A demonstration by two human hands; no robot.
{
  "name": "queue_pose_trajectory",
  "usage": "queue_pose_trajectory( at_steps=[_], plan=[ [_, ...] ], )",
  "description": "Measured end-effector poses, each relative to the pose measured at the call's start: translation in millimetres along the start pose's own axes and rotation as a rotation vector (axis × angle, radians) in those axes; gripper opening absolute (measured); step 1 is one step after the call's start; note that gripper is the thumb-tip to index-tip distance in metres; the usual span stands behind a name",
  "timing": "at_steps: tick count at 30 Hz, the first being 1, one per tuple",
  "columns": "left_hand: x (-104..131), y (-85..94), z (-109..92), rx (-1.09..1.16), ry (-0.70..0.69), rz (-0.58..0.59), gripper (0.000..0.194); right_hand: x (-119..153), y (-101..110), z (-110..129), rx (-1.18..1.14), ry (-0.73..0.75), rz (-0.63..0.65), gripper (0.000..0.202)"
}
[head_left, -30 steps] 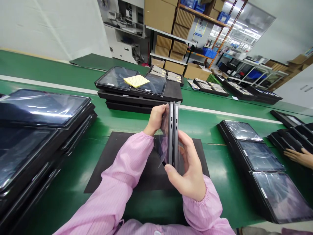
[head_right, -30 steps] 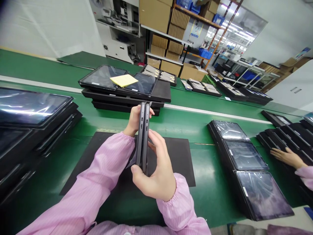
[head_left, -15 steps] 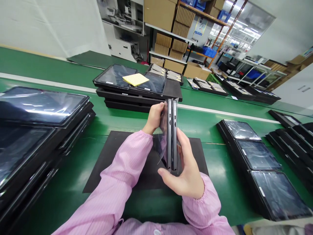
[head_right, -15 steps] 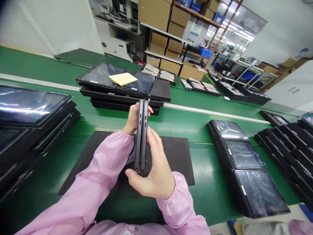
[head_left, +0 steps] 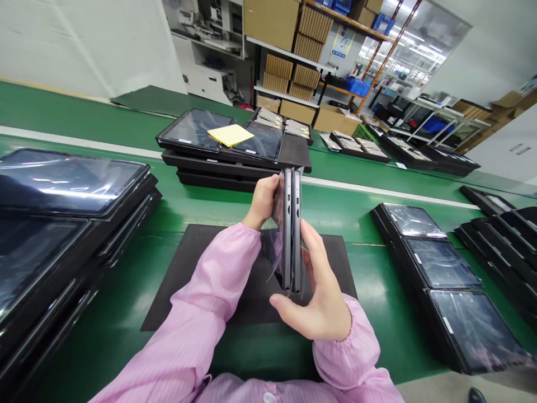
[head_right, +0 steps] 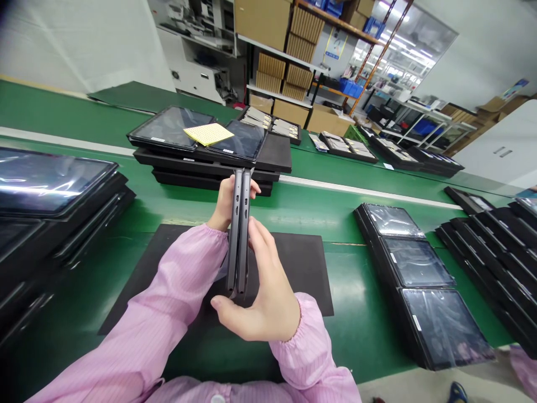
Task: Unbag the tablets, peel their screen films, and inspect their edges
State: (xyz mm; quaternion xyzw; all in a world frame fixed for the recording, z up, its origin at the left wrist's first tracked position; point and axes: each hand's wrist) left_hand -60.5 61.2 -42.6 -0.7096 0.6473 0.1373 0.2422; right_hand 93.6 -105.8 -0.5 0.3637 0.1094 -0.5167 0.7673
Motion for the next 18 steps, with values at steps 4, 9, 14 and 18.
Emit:
queue_pose_trajectory(
  at_steps=[4, 9, 14, 18],
  plan=[
    [0.3, 0.7, 0.4, 0.009, 0.005, 0.008, 0.08, 0.8, 0.8, 0.2, -0.013, 0.001, 0.01, 0.105],
    [1.2, 1.8, -1.2, 0.012, -0.005, 0.024, 0.078, 2.0, 2.5, 0.6, -0.091, -0.011, 0.022, 0.101],
    [2.2, 1.4, -11.0, 0.012, -0.017, 0.061, 0.079, 2.6, 3.2, -0.3, -0.196, -0.021, -0.018, 0.089],
    [6.0, -2.9, -24.5, 0.016, -0.036, 0.117, 0.08, 1.6, -0.7, 1.0, -0.242, -0.077, -0.169, 0.065]
  ],
)
Point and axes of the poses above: each hand's wrist, its own x-axis away from the middle knuckle, its own y-axis out of the back of the hand, z = x × y, and after that the axes turned 2 degrees about x, right-handed
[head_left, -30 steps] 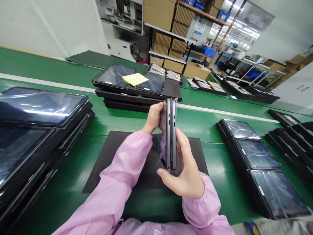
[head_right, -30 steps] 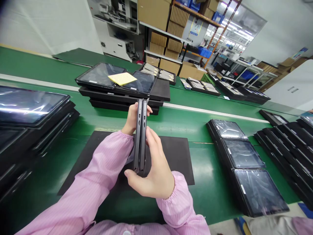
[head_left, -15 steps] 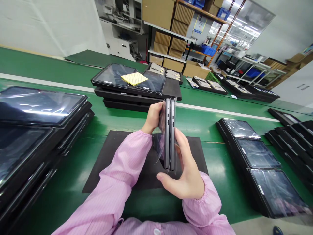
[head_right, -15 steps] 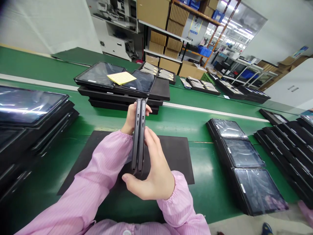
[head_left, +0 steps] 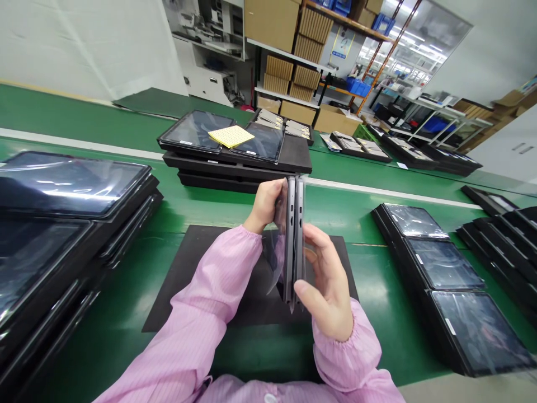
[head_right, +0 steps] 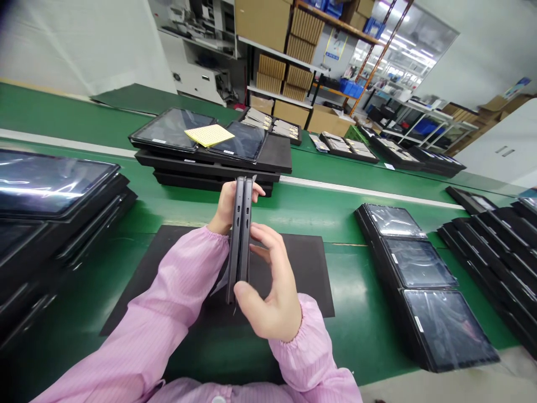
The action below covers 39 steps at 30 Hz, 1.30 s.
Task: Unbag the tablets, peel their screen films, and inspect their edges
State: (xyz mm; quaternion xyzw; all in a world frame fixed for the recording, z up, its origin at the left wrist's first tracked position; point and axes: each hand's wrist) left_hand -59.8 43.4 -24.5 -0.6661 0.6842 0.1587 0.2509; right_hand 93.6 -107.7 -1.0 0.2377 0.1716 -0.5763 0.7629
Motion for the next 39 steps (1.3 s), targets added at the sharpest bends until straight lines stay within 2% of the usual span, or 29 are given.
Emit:
queue_pose_trajectory(
  at_steps=[4, 9, 15, 22, 29, 39],
  plan=[
    [3.9, -5.6, -11.4, -0.03, -0.041, 0.053, 0.08, -0.3, -5.1, 2.2, -0.011, -0.045, -0.151, 0.044],
    [5.7, -7.3, -17.5, -0.06, -0.078, 0.098, 0.079, -0.9, -7.6, 5.6, 0.053, -0.047, -0.206, 0.039],
    [6.3, -6.6, -21.6, -0.103, -0.062, 0.129, 0.079, -1.9, -9.2, 8.5, 0.135, -0.062, -0.206, 0.042],
    [10.8, -6.7, -27.3, -0.132, -0.071, 0.191, 0.081, -1.3, -6.5, 8.8, 0.106, -0.034, -0.148, 0.046],
    [19.3, 5.0, -29.3, -0.083, -0.104, 0.127, 0.078, -3.5, -11.6, 4.8, 0.075, 0.003, -0.038, 0.044],
    [11.0, 0.5, -26.9, -0.103, -0.057, 0.151, 0.082, -4.1, -9.5, -0.8, 0.117, -0.033, -0.105, 0.04]
  ],
)
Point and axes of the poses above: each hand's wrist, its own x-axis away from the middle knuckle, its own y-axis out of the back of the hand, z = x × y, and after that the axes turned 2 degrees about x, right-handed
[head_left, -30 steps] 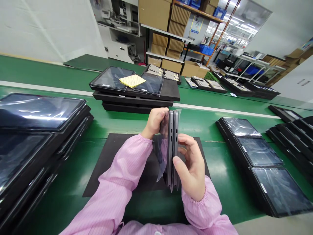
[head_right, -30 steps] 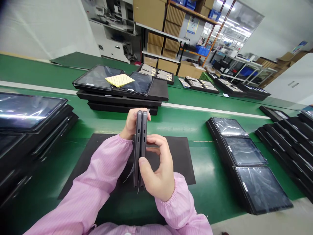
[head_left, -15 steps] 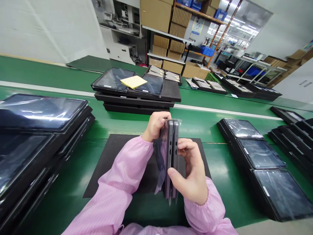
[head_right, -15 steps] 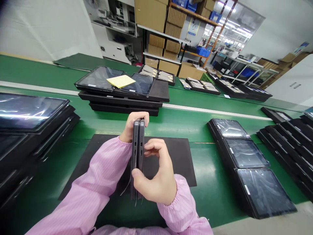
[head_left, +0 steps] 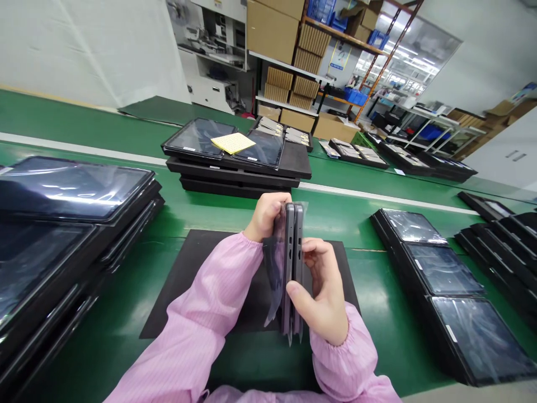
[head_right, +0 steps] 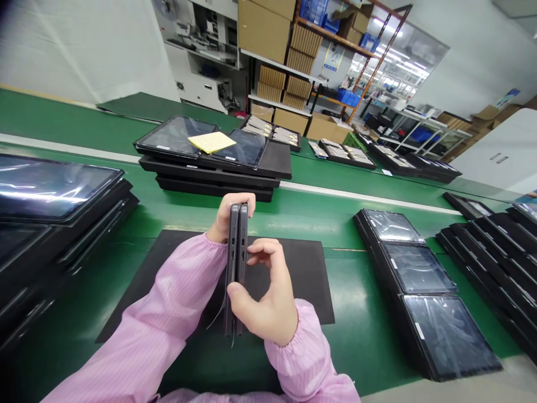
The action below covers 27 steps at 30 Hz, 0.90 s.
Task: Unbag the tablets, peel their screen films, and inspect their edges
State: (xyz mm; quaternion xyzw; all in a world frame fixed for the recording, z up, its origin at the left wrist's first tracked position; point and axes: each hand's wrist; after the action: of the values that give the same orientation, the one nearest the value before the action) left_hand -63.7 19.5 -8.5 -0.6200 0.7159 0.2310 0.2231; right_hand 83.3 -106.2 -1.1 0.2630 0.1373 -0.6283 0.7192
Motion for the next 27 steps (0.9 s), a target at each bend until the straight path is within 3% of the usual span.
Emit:
queue_pose_trajectory(
  at_steps=[16, 27],
  plan=[
    [8.3, -7.5, -4.8, -0.074, -0.043, 0.077, 0.081, -1.0, 1.7, 10.1, -0.067, -0.032, 0.029, 0.029],
    [5.5, -9.2, -0.8, -0.058, -0.043, 0.064, 0.08, -5.8, -3.4, 8.9, -0.08, -0.066, -0.043, 0.028]
  ],
)
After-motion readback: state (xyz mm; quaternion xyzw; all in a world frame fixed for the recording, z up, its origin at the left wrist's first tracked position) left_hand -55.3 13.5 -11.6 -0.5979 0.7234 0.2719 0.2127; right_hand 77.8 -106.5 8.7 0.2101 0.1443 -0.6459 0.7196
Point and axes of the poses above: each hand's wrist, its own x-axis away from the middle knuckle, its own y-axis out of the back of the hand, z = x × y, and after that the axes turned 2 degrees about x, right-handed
